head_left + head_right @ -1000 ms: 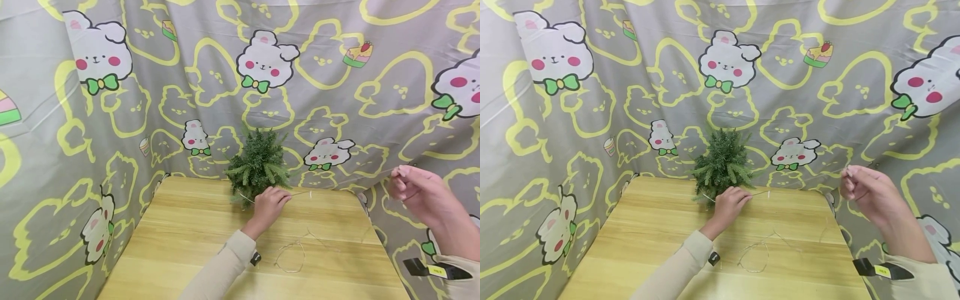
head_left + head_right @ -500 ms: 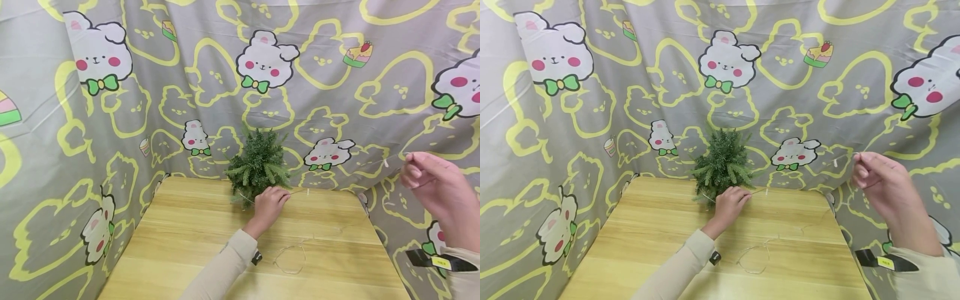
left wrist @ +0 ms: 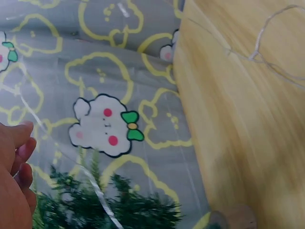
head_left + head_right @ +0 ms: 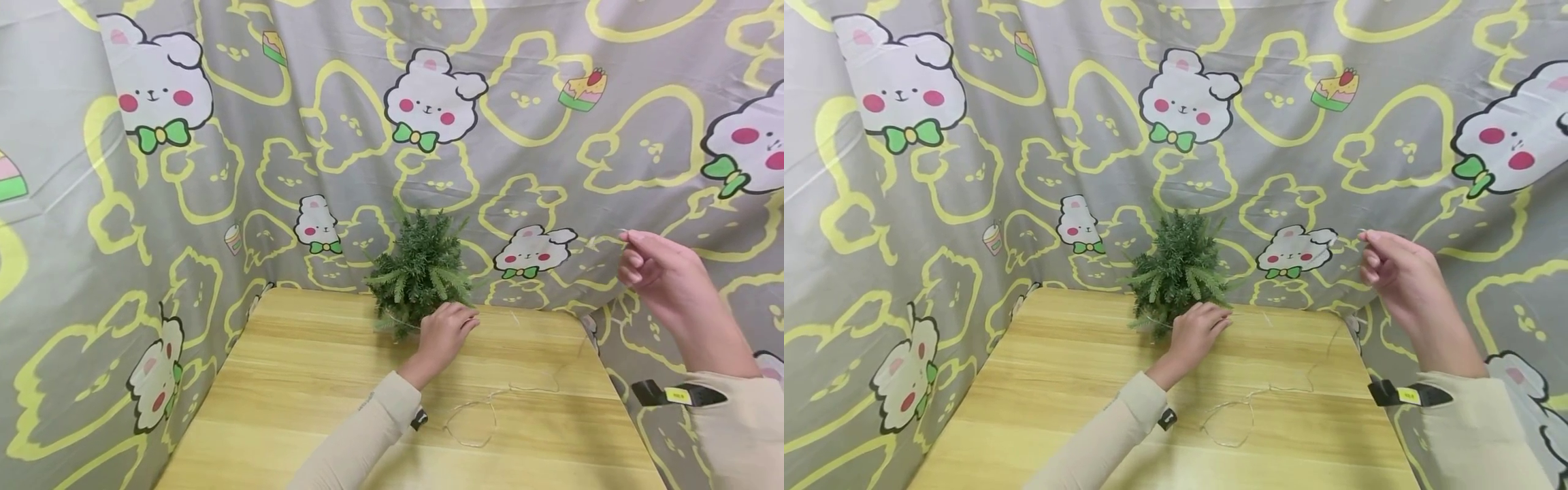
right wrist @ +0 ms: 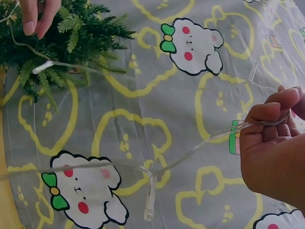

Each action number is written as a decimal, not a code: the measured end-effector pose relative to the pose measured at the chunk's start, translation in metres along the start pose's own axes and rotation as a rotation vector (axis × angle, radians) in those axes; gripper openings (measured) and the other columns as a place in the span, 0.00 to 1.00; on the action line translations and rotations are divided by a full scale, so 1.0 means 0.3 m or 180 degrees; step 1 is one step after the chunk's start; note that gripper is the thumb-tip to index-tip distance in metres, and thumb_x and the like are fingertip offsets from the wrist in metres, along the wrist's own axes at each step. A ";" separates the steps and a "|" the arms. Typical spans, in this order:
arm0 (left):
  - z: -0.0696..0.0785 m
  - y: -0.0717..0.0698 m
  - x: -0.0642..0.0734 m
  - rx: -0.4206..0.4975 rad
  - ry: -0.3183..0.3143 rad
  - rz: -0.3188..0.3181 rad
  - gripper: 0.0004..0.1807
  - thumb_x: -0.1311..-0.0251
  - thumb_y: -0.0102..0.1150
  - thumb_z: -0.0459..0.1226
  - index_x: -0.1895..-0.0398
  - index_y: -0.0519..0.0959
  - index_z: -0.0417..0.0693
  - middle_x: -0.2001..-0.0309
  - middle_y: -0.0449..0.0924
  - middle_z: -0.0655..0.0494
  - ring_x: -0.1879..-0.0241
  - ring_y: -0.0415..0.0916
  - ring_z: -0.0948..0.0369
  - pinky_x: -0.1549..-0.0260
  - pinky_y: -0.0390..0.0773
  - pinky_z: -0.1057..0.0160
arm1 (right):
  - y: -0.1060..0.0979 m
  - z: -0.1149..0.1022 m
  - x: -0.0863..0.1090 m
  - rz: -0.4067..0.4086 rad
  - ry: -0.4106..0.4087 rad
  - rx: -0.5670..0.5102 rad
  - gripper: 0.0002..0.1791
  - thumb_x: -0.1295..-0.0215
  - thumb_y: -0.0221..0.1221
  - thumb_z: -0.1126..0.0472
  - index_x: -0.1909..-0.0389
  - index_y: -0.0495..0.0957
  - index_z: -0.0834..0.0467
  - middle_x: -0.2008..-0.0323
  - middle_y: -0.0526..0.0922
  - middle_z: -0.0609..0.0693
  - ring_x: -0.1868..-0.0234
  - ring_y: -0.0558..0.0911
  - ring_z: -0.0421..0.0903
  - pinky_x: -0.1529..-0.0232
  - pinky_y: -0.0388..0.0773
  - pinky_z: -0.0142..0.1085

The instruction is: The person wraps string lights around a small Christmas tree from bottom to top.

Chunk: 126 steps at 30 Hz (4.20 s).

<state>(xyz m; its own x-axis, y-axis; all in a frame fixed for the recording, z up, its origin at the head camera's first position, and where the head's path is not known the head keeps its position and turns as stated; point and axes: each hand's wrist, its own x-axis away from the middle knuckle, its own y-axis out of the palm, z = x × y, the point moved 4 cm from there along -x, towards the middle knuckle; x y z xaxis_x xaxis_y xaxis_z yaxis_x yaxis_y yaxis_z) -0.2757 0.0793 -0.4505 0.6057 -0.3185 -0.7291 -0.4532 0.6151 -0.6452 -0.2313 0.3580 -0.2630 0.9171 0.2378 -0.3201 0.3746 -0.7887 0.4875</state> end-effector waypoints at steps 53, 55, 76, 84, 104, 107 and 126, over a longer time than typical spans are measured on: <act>0.039 -0.182 -0.639 -0.0002 0.0260 -0.0186 0.11 0.29 0.57 0.50 0.53 0.87 0.65 0.54 0.87 0.71 0.62 0.83 0.71 0.74 0.75 0.72 | 0.143 0.223 -0.187 0.0408 0.0788 0.2591 0.12 0.26 0.59 0.51 0.53 0.83 0.54 0.74 0.79 0.45 0.79 0.78 0.41 0.71 0.81 0.32; 0.019 -0.173 -0.654 0.0040 0.0154 -0.0240 0.11 0.29 0.57 0.50 0.52 0.87 0.66 0.54 0.87 0.71 0.62 0.83 0.71 0.74 0.75 0.71 | 0.143 0.227 -0.172 0.0441 0.0798 0.2638 0.14 0.26 0.59 0.50 0.52 0.82 0.55 0.74 0.80 0.45 0.78 0.79 0.41 0.70 0.82 0.33; -0.115 -0.094 -0.770 0.0722 -0.0554 -0.0502 0.10 0.29 0.58 0.47 0.52 0.86 0.60 0.52 0.88 0.67 0.57 0.83 0.67 0.60 0.77 0.63 | 0.144 0.304 -0.061 0.0525 0.0940 0.2700 0.25 0.25 0.56 0.49 0.43 0.75 0.68 0.70 0.84 0.46 0.71 0.84 0.42 0.60 0.84 0.36; -0.173 -0.065 -0.796 0.1127 -0.0795 -0.0612 0.10 0.28 0.58 0.44 0.52 0.86 0.56 0.52 0.88 0.62 0.55 0.83 0.65 0.55 0.79 0.66 | 0.156 0.340 -0.040 0.0487 0.0946 0.2651 0.23 0.23 0.54 0.52 0.44 0.76 0.68 0.71 0.84 0.46 0.72 0.84 0.42 0.60 0.84 0.37; -0.330 -0.051 -0.800 0.1047 -0.1038 -0.0812 0.11 0.27 0.57 0.40 0.52 0.85 0.49 0.52 0.87 0.56 0.54 0.83 0.60 0.54 0.80 0.59 | 0.272 0.393 0.018 0.0282 0.1131 0.2696 0.22 0.23 0.54 0.53 0.44 0.78 0.69 0.68 0.85 0.53 0.70 0.87 0.47 0.60 0.85 0.43; -0.349 -0.064 -0.806 0.1097 -0.1048 -0.0768 0.11 0.27 0.56 0.40 0.51 0.86 0.48 0.52 0.87 0.56 0.55 0.83 0.60 0.55 0.80 0.59 | 0.297 0.394 0.024 0.0219 0.1118 0.2681 0.22 0.23 0.55 0.52 0.45 0.79 0.67 0.68 0.85 0.54 0.69 0.86 0.48 0.60 0.85 0.44; -0.462 -0.094 -0.770 0.1823 -0.1473 -0.0419 0.10 0.32 0.63 0.34 0.53 0.86 0.39 0.55 0.87 0.48 0.56 0.83 0.53 0.56 0.80 0.59 | 0.356 0.386 0.039 0.0114 0.1100 0.2629 0.22 0.23 0.54 0.49 0.45 0.79 0.63 0.66 0.84 0.58 0.67 0.87 0.54 0.55 0.85 0.47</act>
<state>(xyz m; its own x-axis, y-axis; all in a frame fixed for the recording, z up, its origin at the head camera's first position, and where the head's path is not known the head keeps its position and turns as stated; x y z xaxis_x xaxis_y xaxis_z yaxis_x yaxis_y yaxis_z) -0.4933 0.0357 -0.2956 0.9021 -0.1572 -0.4018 -0.0229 0.9125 -0.4085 -0.1964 0.2109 -0.3089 0.9662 0.2574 0.0117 0.2496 -0.9238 -0.2903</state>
